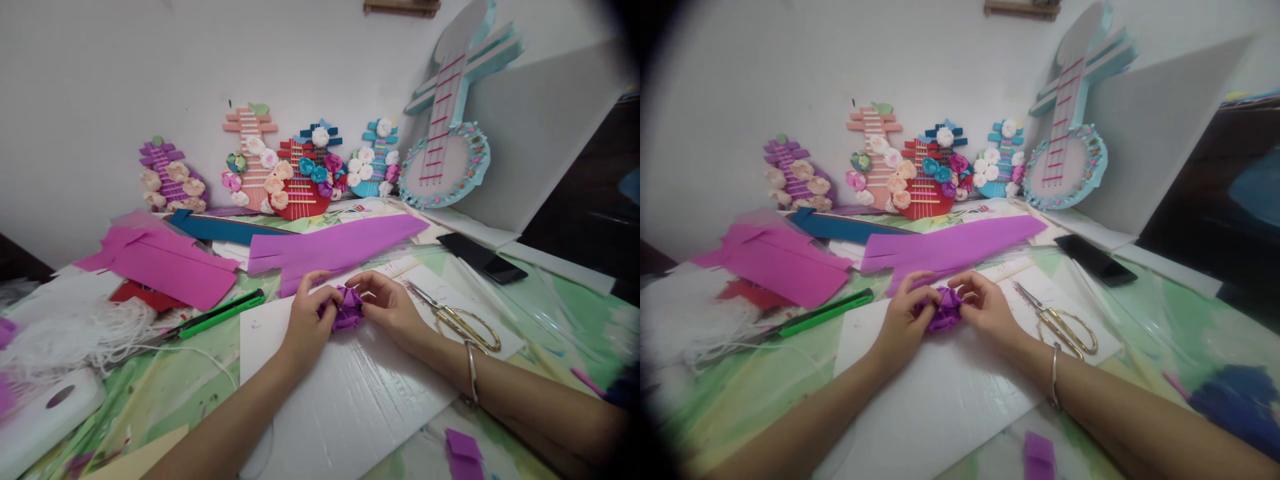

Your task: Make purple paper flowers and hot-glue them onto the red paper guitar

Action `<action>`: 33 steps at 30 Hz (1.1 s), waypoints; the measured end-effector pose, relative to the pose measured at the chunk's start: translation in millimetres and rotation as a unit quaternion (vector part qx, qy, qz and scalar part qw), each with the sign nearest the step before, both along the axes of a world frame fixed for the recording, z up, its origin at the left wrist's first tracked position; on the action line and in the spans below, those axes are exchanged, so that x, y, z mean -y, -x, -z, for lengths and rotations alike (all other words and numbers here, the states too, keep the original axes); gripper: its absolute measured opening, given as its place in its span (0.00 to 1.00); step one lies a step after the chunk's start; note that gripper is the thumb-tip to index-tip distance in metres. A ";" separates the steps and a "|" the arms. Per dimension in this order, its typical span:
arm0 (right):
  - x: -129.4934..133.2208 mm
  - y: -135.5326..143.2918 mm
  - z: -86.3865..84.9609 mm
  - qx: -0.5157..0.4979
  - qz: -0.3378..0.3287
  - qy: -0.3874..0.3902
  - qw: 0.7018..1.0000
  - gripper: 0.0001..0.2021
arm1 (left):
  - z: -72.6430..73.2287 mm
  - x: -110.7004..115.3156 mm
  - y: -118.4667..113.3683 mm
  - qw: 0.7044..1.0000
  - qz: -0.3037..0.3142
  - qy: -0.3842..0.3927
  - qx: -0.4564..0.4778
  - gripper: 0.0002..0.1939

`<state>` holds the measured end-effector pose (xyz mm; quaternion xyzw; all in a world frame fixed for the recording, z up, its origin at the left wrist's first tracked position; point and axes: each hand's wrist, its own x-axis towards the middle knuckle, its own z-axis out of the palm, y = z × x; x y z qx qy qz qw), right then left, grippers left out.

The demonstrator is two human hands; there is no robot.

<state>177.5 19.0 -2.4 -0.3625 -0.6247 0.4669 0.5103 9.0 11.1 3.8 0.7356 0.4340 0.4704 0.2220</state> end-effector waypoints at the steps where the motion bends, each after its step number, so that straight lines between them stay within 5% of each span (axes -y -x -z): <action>1: -0.3 0.1 -0.1 0.009 0.011 0.002 1.000 0.14 | 0.9 -0.6 0.3 1.000 -0.003 -0.005 0.003 0.13; 16: -1.6 1.3 -4.5 -0.040 0.027 0.068 0.997 0.10 | 10.6 -3.6 2.7 0.993 0.027 -0.118 0.005 0.15; 26: -0.2 2.9 -1.0 -0.021 0.032 0.027 0.999 0.08 | -0.8 4.6 0.3 0.997 0.004 -0.079 -0.011 0.07; 33: 0.8 3.0 -2.5 0.000 0.027 0.024 0.999 0.07 | 0.4 -6.4 3.2 0.997 -0.010 0.050 0.066 0.02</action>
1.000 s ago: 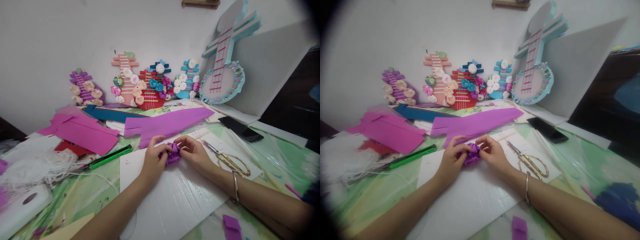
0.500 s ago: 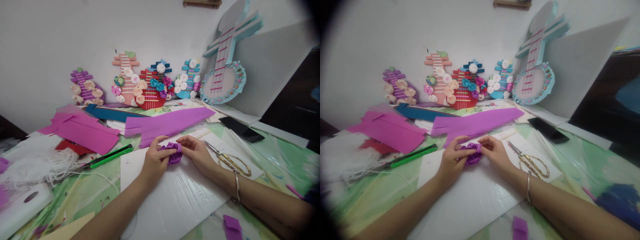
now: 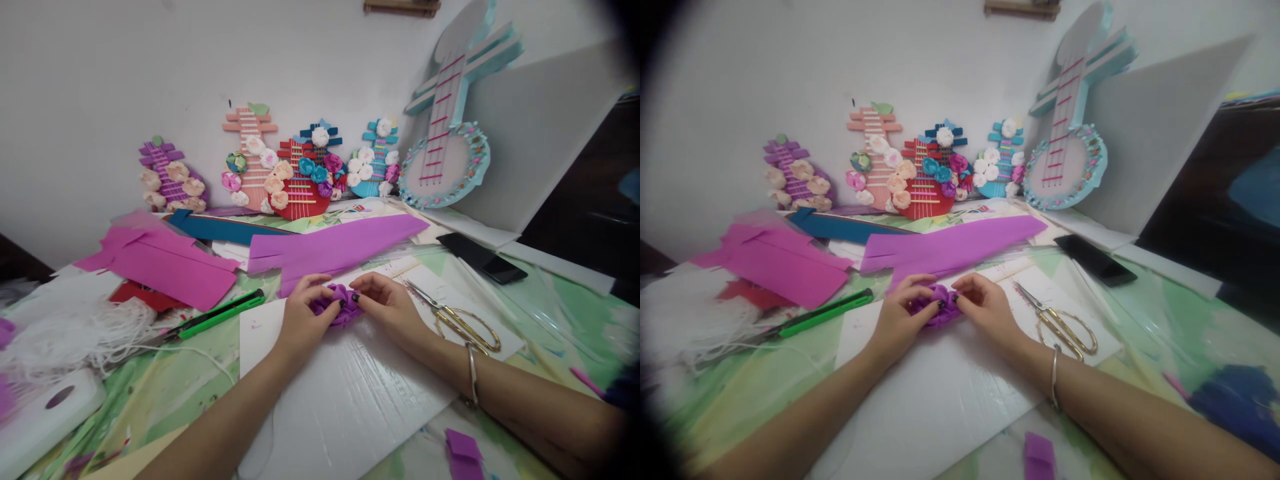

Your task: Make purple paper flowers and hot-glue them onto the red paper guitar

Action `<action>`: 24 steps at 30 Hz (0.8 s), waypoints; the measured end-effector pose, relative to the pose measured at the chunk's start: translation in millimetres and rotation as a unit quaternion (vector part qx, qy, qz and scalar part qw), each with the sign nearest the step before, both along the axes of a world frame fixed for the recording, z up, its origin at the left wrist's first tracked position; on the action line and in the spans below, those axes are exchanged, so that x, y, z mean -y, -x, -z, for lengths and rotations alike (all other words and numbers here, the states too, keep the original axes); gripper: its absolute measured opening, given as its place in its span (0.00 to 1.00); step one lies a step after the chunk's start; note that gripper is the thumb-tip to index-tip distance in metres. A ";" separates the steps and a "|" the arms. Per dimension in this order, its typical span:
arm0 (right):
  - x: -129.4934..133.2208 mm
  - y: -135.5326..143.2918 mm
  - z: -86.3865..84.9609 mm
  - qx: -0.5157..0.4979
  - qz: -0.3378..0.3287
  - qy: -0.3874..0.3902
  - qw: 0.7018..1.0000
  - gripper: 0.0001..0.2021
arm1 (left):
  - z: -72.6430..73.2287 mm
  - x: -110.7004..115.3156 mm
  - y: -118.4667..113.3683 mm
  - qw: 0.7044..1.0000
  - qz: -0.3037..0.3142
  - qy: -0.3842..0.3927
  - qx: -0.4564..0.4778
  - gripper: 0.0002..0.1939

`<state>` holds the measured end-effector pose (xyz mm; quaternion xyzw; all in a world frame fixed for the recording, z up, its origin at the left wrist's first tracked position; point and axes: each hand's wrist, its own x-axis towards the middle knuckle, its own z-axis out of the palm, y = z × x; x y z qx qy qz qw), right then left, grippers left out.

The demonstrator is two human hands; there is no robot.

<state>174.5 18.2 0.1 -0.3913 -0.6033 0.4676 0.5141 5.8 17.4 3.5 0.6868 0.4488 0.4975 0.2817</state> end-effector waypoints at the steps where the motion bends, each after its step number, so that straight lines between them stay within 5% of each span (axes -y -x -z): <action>1: 0.0 -0.1 -0.2 0.005 0.003 0.003 1.000 0.07 | -0.3 -0.7 0.5 1.000 0.001 0.009 0.009 0.02; 12: 1.1 1.7 -0.6 0.007 -0.036 0.045 0.998 0.09 | -4.6 4.4 -1.9 0.999 0.033 -0.011 -0.024 0.03; 24: 3.8 0.0 2.7 0.057 0.022 -0.008 0.998 0.06 | -5.4 5.0 -4.3 0.997 0.026 -0.034 -0.059 0.07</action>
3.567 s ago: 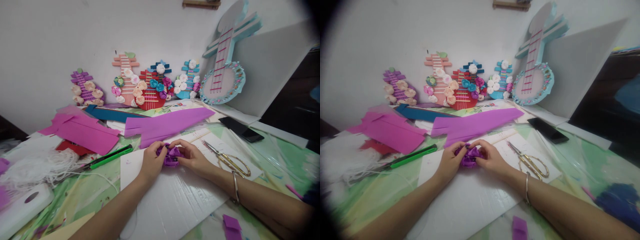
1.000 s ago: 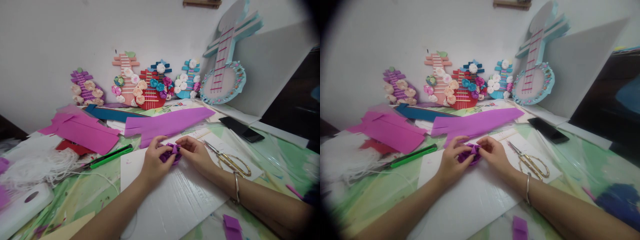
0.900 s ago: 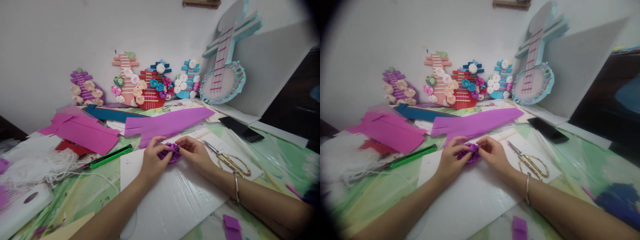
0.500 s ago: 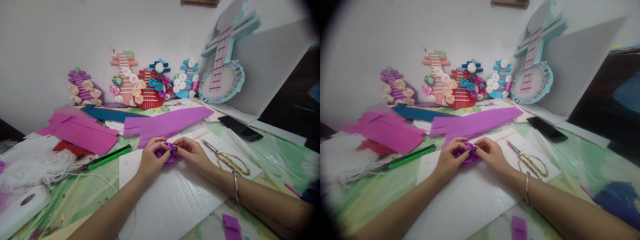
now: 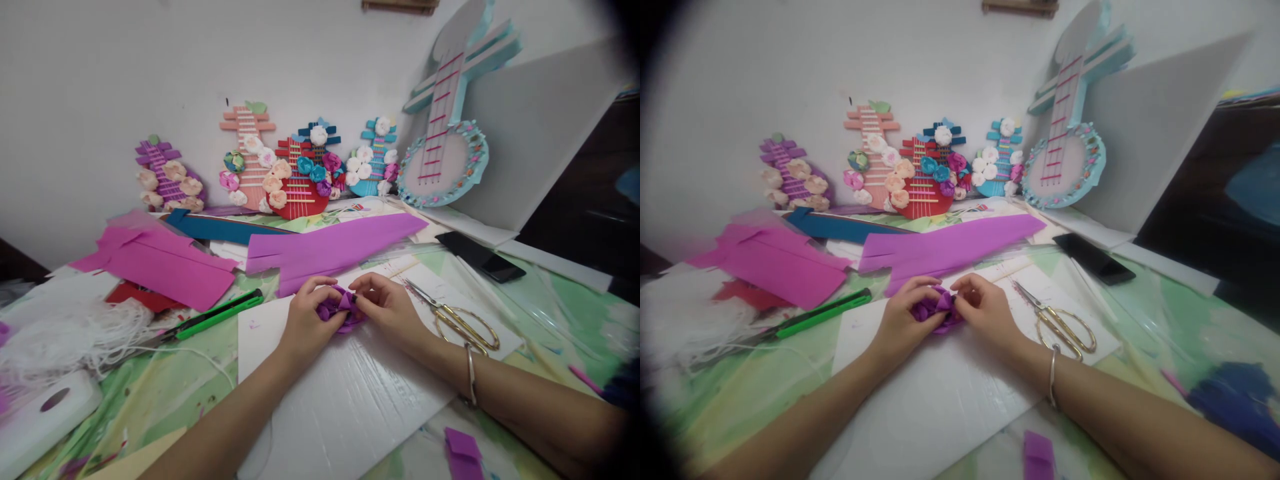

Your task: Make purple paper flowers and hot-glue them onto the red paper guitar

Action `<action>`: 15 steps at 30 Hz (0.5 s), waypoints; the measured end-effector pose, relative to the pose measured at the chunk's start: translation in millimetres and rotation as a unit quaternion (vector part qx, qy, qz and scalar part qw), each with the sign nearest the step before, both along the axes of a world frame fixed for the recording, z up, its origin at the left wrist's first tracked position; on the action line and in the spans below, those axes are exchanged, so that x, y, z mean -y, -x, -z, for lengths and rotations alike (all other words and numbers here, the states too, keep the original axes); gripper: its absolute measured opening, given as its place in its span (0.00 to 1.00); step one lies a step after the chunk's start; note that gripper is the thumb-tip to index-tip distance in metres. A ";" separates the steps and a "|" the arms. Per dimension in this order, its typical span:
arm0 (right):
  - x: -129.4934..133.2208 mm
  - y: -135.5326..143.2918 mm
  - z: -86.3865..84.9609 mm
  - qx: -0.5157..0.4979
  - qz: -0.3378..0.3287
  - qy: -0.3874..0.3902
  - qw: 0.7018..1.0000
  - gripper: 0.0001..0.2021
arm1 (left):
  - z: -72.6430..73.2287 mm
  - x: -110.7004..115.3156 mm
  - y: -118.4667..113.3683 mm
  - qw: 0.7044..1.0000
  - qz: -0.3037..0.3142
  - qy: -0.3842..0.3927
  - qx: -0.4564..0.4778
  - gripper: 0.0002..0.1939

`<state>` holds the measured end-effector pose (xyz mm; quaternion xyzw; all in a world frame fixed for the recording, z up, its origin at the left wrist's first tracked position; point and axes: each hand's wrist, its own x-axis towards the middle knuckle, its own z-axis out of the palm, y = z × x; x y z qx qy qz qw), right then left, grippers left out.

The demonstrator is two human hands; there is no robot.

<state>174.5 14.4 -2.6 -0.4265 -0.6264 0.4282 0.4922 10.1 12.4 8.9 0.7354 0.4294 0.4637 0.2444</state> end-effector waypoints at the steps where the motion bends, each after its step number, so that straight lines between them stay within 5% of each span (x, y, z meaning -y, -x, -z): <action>1: 1.3 -0.2 -0.1 0.026 0.014 -0.014 0.999 0.06 | 0.2 0.1 -0.4 1.000 0.000 -0.002 0.000 0.08; 8: 6.6 -0.8 -6.5 0.213 0.104 -0.151 0.960 0.08 | 1.9 0.7 -1.1 1.000 0.000 0.000 0.000 0.08; 15: 3.1 -0.3 -3.8 0.081 0.066 -0.091 0.990 0.06 | 1.3 -3.1 3.3 0.999 0.010 0.010 0.050 0.12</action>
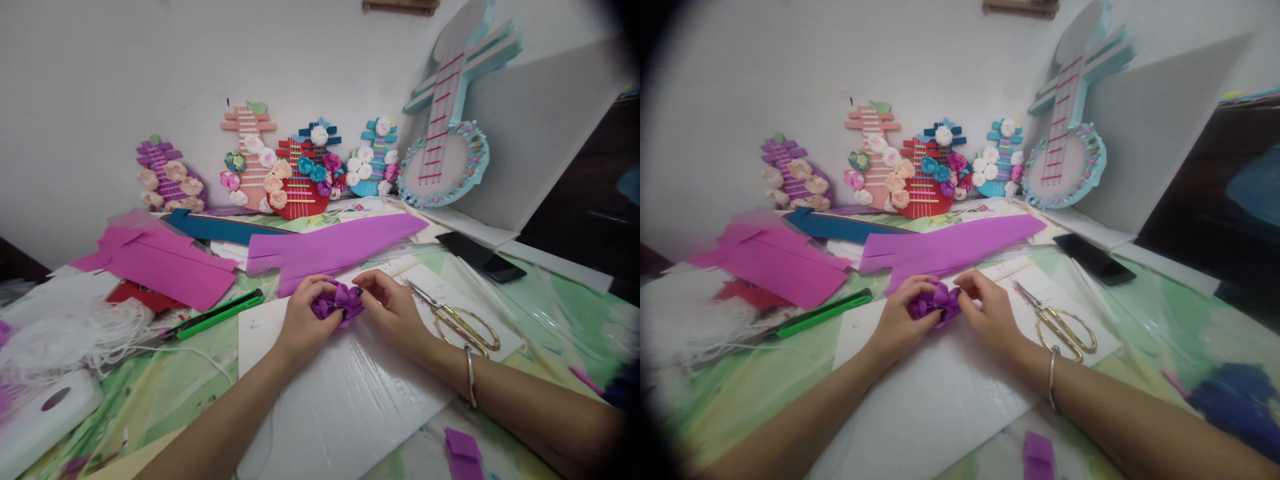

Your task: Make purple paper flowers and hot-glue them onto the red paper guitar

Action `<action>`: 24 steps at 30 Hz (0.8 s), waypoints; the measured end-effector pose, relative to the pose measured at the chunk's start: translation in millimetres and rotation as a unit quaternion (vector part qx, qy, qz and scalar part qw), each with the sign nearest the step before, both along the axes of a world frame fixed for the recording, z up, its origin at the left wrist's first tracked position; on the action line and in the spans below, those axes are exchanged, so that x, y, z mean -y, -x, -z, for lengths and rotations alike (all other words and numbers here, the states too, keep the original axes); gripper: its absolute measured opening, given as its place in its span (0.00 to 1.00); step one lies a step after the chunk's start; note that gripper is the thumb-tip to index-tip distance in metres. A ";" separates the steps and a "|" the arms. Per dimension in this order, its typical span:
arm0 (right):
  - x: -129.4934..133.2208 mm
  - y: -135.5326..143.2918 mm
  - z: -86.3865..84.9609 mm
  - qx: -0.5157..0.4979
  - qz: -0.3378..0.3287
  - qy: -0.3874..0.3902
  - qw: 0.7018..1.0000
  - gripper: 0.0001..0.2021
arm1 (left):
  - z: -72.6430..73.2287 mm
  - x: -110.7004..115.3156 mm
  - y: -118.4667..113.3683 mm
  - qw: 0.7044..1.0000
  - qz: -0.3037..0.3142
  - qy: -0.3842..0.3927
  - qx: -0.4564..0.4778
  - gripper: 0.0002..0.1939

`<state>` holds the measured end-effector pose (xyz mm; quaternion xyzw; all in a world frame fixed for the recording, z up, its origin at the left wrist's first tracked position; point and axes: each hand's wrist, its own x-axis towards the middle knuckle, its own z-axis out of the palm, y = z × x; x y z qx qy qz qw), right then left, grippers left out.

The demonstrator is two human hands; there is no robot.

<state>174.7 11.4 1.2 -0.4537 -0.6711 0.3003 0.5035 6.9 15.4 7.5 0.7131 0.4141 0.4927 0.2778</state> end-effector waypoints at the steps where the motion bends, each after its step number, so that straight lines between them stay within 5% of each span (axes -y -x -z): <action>1: -0.8 -0.1 0.6 -0.029 -0.014 0.011 0.999 0.06 | 0.2 -0.3 0.6 1.000 -0.002 0.003 0.008 0.12; 8: -3.0 1.4 5.9 -0.097 -0.095 0.099 0.986 0.17 | 2.3 -0.3 1.6 0.999 0.015 0.012 0.037 0.10; 18: -3.8 0.6 6.4 -0.090 -0.062 0.089 0.990 0.13 | 4.4 -2.8 0.8 1.000 -0.024 0.008 0.018 0.05; 24: 2.8 1.7 -0.7 0.038 -0.013 0.013 0.999 0.12 | 1.9 1.1 -1.6 0.999 -0.035 -0.023 0.004 0.05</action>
